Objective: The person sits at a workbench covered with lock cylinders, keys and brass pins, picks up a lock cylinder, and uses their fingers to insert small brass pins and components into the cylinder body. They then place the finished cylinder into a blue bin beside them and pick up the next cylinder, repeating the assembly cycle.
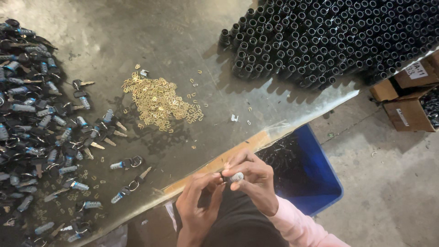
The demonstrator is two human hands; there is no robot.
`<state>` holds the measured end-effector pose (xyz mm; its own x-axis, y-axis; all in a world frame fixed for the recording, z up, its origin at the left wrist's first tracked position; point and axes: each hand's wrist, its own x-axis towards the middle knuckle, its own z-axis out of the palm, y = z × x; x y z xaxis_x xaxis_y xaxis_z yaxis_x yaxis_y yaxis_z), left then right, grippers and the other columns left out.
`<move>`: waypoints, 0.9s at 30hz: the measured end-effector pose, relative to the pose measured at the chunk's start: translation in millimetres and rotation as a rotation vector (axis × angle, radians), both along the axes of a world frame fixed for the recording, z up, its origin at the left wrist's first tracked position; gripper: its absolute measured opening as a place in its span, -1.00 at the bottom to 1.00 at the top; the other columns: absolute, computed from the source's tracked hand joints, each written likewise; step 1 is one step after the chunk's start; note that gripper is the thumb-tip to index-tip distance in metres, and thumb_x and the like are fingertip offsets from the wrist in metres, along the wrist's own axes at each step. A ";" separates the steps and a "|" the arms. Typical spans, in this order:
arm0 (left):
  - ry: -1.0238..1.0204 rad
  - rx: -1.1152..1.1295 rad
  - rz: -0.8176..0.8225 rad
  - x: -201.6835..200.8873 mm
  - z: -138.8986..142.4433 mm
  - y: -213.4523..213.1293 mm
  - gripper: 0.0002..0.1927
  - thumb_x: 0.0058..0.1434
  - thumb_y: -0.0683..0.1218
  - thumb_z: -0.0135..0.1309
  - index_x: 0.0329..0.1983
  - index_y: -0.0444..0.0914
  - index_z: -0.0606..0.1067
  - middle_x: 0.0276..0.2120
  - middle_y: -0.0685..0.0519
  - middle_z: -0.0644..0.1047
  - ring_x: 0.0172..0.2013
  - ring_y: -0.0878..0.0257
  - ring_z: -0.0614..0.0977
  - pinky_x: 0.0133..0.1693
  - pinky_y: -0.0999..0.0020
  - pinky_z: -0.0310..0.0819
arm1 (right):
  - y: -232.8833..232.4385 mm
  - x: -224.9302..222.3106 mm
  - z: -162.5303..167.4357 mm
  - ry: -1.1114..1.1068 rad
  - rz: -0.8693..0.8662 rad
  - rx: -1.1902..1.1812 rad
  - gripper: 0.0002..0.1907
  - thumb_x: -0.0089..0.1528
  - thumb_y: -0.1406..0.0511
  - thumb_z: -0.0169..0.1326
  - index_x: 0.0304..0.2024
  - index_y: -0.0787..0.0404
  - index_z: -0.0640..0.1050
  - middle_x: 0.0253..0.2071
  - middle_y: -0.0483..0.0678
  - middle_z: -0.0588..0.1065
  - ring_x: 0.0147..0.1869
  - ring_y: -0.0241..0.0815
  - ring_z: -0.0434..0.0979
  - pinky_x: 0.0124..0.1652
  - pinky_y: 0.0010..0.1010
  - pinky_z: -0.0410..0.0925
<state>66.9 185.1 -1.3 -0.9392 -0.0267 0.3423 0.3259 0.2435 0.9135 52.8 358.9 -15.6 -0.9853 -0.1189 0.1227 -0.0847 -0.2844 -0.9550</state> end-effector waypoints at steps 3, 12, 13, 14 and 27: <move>-0.001 -0.007 -0.001 -0.3 2.3 -2.3 -0.68 0.14 -0.34 0.27 -0.05 -0.30 0.54 -0.27 0.03 0.63 -0.36 0.35 0.66 -0.29 0.50 0.54 | -0.8 -1.1 0.8 0.073 -0.033 0.004 -0.73 0.16 0.34 0.38 -0.14 0.33 0.64 -0.04 0.01 0.46 0.14 -0.08 0.48 0.16 -0.24 0.37; -0.046 -0.250 0.211 -19.0 23.0 -31.7 -0.78 0.21 -0.29 0.21 -0.09 -0.24 0.54 -0.24 0.04 0.62 -0.32 0.31 0.67 -0.20 0.41 0.54 | -0.1 -3.0 6.7 0.084 0.020 -0.089 -0.66 0.24 0.28 0.31 -0.11 0.19 0.40 0.06 0.07 0.42 0.22 -0.03 0.46 0.25 -0.16 0.33; -0.061 -0.293 0.235 -22.7 25.6 -38.8 -0.79 0.22 -0.27 0.21 -0.09 -0.24 0.53 -0.22 0.04 0.62 -0.33 0.31 0.66 -0.20 0.39 0.53 | 1.4 -2.9 6.0 0.053 0.057 -0.121 -0.66 0.26 0.32 0.30 -0.11 0.18 0.37 0.04 0.10 0.45 0.16 -0.02 0.51 0.21 -0.17 0.37; -0.099 -0.358 0.261 -26.5 27.8 -45.8 -0.78 0.22 -0.25 0.21 -0.07 -0.24 0.53 -0.19 0.03 0.61 -0.32 0.28 0.66 -0.22 0.36 0.52 | 2.5 -2.4 4.9 0.022 0.095 -0.154 -0.66 0.27 0.35 0.29 -0.11 0.16 0.34 0.01 0.14 0.48 0.11 -0.01 0.55 0.16 -0.17 0.40; -0.284 -1.036 0.359 -54.4 3.1 -105.2 -0.36 0.16 0.05 0.26 0.33 -0.13 0.45 0.08 -0.04 0.44 0.08 0.00 0.46 0.09 0.04 0.30 | -0.1 4.0 -2.2 -0.058 0.313 -0.052 -0.62 0.29 0.53 0.21 -0.11 0.15 0.26 -0.23 0.08 0.50 -0.17 -0.22 0.49 -0.15 -0.42 0.37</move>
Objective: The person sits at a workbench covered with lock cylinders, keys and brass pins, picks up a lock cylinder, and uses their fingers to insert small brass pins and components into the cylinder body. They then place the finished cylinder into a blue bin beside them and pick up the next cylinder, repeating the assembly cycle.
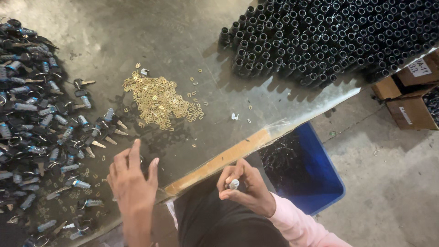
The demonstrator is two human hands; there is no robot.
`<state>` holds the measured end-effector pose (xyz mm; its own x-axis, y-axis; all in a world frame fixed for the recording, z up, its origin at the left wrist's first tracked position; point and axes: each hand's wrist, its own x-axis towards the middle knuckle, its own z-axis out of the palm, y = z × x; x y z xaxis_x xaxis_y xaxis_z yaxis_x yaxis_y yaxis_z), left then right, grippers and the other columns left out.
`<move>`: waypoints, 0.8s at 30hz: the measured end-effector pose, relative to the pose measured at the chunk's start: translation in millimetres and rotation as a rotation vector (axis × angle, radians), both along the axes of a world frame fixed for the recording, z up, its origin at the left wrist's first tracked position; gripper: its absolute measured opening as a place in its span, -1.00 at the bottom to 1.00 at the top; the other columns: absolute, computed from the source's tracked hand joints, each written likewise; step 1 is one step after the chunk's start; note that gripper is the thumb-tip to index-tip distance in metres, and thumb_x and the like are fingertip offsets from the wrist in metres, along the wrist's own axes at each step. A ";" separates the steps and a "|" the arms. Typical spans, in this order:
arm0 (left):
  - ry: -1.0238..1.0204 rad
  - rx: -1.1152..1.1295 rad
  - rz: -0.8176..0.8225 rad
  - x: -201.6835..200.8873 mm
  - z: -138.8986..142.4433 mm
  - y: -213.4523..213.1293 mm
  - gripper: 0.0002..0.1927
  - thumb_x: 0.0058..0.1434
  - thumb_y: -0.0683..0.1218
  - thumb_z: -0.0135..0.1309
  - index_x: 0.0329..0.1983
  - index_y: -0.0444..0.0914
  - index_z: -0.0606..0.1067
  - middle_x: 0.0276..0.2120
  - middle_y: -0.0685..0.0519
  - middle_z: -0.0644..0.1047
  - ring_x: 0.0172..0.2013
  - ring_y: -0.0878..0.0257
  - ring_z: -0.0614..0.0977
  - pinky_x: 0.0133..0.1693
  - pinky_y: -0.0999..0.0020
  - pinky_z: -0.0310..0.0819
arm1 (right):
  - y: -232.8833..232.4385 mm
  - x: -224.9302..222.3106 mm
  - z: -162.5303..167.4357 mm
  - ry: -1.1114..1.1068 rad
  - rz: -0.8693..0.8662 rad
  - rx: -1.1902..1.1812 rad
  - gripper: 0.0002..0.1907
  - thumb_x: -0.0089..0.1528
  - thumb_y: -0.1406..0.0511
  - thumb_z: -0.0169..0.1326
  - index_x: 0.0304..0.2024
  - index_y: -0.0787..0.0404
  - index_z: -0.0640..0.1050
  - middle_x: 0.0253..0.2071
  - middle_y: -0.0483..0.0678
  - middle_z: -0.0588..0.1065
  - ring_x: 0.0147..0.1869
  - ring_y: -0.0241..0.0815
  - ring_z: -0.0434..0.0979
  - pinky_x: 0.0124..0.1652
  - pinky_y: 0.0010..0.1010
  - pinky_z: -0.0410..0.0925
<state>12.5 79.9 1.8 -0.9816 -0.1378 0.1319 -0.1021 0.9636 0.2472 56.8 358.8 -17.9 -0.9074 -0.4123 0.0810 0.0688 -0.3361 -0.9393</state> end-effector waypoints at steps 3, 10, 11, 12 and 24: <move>-0.016 -0.047 -0.025 -1.6 -6.7 2.8 -0.42 0.14 0.05 0.27 0.26 -0.08 0.49 0.06 0.02 0.45 0.05 0.02 0.45 0.09 0.05 0.28 | -3.4 -0.3 2.4 0.008 -0.017 0.032 -0.65 0.32 0.51 0.18 -0.10 0.16 0.26 -0.24 0.01 0.45 -0.21 -0.27 0.35 -0.17 -0.46 0.28; 0.022 0.099 -0.148 2.7 -2.3 9.9 -0.52 0.14 -0.03 0.25 0.16 -0.07 0.52 0.01 0.10 0.50 0.04 0.08 0.49 0.14 0.08 0.25 | 1.7 1.1 1.8 -0.102 -0.028 0.070 -0.76 0.35 0.21 -0.11 -0.08 0.26 0.37 -0.23 -0.09 0.32 -0.24 -0.32 0.22 -0.20 -0.47 0.17; 0.026 0.102 -0.156 2.2 -2.5 9.3 -0.53 0.12 -0.04 0.24 0.15 -0.06 0.53 0.01 0.10 0.51 0.04 0.07 0.49 0.13 0.09 0.25 | 2.1 0.1 -0.6 -0.168 -0.020 0.066 -0.68 0.35 0.14 -0.16 -0.13 0.27 0.42 -0.29 -0.11 0.31 -0.31 -0.35 0.20 -0.28 -0.49 0.14; 0.029 0.103 -0.160 1.6 -3.4 8.3 -0.53 0.11 -0.05 0.24 0.13 -0.05 0.53 0.01 0.10 0.51 0.04 0.07 0.49 0.11 0.10 0.25 | 2.2 -0.9 -3.2 -0.161 -0.043 0.094 -0.65 0.35 0.12 -0.18 -0.15 0.28 0.43 -0.28 -0.08 0.33 -0.31 -0.33 0.21 -0.27 -0.47 0.16; 0.201 0.253 -0.097 13.7 15.4 -8.5 -0.63 0.33 -0.18 0.20 0.20 -0.15 0.51 0.01 0.06 0.52 0.07 0.10 0.52 0.11 0.16 0.29 | -15.2 -5.1 7.5 0.046 -0.184 0.156 -0.80 0.45 0.30 -0.08 0.02 0.33 0.43 0.09 0.04 0.35 0.11 -0.21 0.43 0.18 -0.34 0.32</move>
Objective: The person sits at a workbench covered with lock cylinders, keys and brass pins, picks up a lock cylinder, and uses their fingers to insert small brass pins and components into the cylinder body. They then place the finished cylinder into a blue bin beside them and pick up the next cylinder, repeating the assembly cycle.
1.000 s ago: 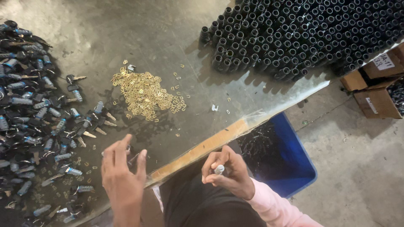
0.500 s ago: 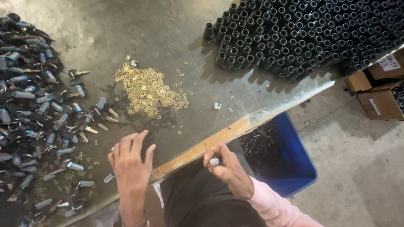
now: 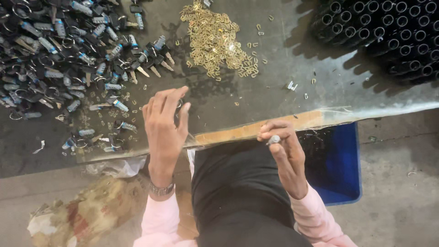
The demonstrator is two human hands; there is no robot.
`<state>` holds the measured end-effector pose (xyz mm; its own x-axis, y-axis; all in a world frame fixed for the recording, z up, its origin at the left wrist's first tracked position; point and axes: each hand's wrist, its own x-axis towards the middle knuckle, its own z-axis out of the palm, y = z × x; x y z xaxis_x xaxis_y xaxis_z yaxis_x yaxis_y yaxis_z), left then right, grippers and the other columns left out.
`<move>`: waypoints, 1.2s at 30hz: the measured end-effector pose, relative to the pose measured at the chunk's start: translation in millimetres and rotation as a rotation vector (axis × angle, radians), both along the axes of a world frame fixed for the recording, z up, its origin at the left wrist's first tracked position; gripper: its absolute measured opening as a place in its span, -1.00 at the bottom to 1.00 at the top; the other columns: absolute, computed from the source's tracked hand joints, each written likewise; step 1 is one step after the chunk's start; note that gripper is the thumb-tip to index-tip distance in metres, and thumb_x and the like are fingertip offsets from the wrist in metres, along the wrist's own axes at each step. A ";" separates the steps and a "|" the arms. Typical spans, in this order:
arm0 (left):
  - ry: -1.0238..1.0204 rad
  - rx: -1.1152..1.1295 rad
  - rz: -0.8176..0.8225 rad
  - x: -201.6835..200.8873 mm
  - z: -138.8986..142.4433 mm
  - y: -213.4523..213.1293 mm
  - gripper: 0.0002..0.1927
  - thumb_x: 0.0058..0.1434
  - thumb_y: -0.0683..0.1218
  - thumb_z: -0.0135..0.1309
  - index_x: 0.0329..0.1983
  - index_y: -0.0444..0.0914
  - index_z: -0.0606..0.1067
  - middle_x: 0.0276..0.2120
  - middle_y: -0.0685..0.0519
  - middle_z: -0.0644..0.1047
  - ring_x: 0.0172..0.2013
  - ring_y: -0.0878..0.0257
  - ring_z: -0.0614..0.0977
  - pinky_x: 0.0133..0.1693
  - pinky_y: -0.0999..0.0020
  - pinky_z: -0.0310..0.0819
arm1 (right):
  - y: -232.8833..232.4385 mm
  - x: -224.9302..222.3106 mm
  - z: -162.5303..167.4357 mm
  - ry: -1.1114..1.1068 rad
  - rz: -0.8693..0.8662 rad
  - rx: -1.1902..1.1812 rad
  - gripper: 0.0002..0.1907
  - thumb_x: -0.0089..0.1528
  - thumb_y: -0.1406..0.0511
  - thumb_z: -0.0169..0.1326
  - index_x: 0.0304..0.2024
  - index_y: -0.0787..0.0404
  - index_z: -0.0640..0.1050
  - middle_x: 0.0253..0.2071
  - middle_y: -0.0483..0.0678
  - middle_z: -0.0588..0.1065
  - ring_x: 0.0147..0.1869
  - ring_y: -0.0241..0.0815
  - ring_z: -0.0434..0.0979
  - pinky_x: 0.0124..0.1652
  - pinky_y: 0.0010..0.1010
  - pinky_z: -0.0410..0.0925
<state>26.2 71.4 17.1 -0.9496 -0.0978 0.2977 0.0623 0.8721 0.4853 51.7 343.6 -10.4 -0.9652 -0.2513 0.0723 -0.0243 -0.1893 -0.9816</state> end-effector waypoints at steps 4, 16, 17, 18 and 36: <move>0.008 -0.032 -0.090 -14.4 0.8 13.4 -0.60 0.27 -0.11 0.25 0.18 -0.16 0.54 -0.05 0.03 0.50 0.02 0.07 0.51 0.07 0.16 0.27 | -1.5 -1.0 -1.9 -0.072 0.020 -0.032 -0.87 0.36 0.44 0.08 -0.04 0.37 0.48 -0.04 0.02 0.42 -0.01 -0.20 0.50 0.03 -0.38 0.37; -0.010 -0.075 -0.367 14.7 -20.7 53.6 -0.32 0.15 0.31 0.18 0.14 -0.27 0.51 -0.10 0.01 0.44 -0.05 0.06 0.45 0.04 0.09 0.13 | 6.7 7.5 -32.4 -0.371 -0.075 -0.254 -0.76 0.23 0.50 0.21 -0.07 0.33 0.48 -0.24 0.02 0.52 -0.18 -0.17 0.58 -0.13 -0.32 0.47; -0.021 -0.083 -0.380 23.8 -22.8 54.6 -0.40 0.16 0.22 0.22 0.12 -0.24 0.53 -0.11 0.04 0.47 -0.06 0.10 0.47 0.04 0.11 0.14 | 6.8 7.2 -34.7 -0.389 -0.077 -0.272 -0.75 0.23 0.50 0.22 -0.06 0.33 0.48 -0.25 0.01 0.51 -0.19 -0.16 0.58 -0.14 -0.32 0.46; -0.028 -0.093 -0.387 30.9 -24.3 54.9 -0.49 0.17 0.14 0.26 0.09 -0.22 0.55 -0.12 0.08 0.49 -0.07 0.14 0.49 0.05 0.14 0.14 | 6.2 6.0 -36.2 -0.403 -0.073 -0.297 -0.75 0.24 0.50 0.22 -0.06 0.33 0.47 -0.25 0.02 0.52 -0.20 -0.16 0.58 -0.13 -0.31 0.46; -0.015 0.700 -0.262 39.2 7.5 85.9 -0.78 0.19 -0.30 0.33 -0.13 -0.27 0.58 -0.22 0.04 0.64 -0.23 0.25 0.71 -0.19 0.44 0.58 | -10.2 24.3 -22.2 -0.478 -0.008 -0.402 -0.63 0.39 0.16 0.16 0.05 0.31 0.43 -0.10 -0.01 0.47 -0.10 -0.19 0.52 -0.08 -0.38 0.37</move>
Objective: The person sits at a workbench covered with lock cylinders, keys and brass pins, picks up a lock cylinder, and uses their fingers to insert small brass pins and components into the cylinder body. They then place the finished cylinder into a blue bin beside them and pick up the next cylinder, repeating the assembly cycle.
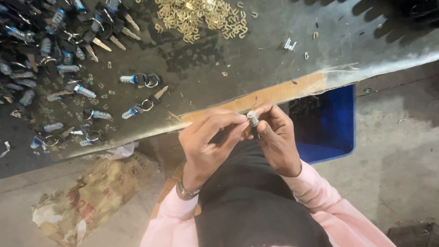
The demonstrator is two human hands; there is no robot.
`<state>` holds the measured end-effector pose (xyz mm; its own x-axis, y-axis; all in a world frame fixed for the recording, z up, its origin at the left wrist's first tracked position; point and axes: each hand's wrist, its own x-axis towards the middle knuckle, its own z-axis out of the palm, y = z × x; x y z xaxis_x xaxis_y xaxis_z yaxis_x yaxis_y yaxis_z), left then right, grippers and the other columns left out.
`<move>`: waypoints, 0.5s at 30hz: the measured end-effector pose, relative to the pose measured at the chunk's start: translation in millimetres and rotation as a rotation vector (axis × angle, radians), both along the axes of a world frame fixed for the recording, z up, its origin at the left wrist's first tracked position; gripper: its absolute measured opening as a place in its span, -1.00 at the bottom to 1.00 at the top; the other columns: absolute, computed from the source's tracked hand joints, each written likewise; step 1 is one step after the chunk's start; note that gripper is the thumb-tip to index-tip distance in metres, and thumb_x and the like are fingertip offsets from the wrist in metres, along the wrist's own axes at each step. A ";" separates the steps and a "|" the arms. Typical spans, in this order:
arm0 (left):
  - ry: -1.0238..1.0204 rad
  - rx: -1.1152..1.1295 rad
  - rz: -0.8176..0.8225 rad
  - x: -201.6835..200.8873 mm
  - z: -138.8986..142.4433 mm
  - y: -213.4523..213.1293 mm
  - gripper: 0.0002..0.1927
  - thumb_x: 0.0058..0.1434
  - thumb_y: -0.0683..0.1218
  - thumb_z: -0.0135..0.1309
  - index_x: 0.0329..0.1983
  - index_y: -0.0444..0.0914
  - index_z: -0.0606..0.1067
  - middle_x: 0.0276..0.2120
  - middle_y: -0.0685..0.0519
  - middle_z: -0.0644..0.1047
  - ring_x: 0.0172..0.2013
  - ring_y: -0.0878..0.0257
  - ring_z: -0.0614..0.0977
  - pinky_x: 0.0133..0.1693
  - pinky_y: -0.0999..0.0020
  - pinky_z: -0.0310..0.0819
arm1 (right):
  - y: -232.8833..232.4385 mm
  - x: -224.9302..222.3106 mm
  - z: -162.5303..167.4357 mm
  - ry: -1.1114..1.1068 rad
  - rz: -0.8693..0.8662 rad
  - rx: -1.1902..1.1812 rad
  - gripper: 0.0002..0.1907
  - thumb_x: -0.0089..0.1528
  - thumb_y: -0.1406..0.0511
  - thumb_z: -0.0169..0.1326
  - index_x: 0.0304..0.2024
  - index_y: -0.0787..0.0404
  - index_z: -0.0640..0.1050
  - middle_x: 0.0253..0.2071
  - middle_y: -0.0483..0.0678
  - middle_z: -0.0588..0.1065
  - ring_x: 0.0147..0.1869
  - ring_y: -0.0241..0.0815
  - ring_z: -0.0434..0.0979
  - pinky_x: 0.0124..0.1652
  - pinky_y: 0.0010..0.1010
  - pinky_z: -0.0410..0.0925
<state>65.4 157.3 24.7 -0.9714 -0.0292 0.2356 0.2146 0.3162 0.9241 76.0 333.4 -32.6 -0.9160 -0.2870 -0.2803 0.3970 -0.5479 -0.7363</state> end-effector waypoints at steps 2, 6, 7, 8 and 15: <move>0.022 -0.067 0.008 0.1 1.4 -0.9 -0.77 0.20 -0.27 0.36 -0.12 -0.27 0.58 -0.22 0.04 0.64 -0.23 0.24 0.72 -0.20 0.45 0.58 | -1.0 1.8 -2.9 -0.002 -0.038 -0.014 -0.66 0.36 0.19 0.19 0.02 0.28 0.43 -0.06 -0.04 0.46 -0.12 -0.19 0.55 -0.12 -0.39 0.39; 0.052 -0.125 0.007 1.9 1.9 -5.3 -0.77 0.20 -0.26 0.36 -0.12 -0.26 0.58 -0.24 0.05 0.65 -0.25 0.23 0.71 -0.22 0.42 0.56 | -1.7 2.1 -3.4 0.026 -0.019 -0.016 -0.72 0.39 0.23 0.19 -0.01 0.25 0.42 -0.09 0.00 0.47 -0.10 -0.17 0.55 -0.10 -0.37 0.39; 0.062 -0.151 0.015 2.0 1.4 -5.5 -0.77 0.19 -0.26 0.36 -0.13 -0.26 0.58 -0.25 0.05 0.65 -0.27 0.23 0.71 -0.23 0.40 0.55 | -1.9 1.8 -3.0 0.023 -0.020 -0.003 -0.73 0.39 0.24 0.19 -0.02 0.25 0.42 -0.10 0.01 0.47 -0.11 -0.17 0.55 -0.10 -0.37 0.39; 0.080 -0.173 0.023 1.8 0.5 -5.8 -0.78 0.20 -0.27 0.35 -0.13 -0.26 0.58 -0.26 0.05 0.64 -0.28 0.23 0.70 -0.23 0.40 0.54 | -2.3 1.5 -2.7 0.021 -0.020 0.010 -0.74 0.39 0.25 0.18 -0.02 0.25 0.42 -0.11 0.02 0.48 -0.11 -0.16 0.56 -0.11 -0.38 0.39; 0.193 -0.252 -0.006 -2.0 -3.7 -6.6 -0.77 0.20 -0.30 0.34 -0.13 -0.28 0.56 -0.28 0.03 0.62 -0.32 0.20 0.67 -0.26 0.35 0.52 | -0.9 -0.9 -0.1 0.103 -0.020 0.120 -0.79 0.38 0.32 0.18 -0.05 0.26 0.43 -0.13 -0.04 0.42 -0.14 -0.23 0.52 -0.13 -0.41 0.40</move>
<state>63.4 150.7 21.0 -0.9079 0.0592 0.4149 0.3812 0.5283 0.7587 75.1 332.5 -32.7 -0.9468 -0.2383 -0.2161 0.3061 -0.4602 -0.8334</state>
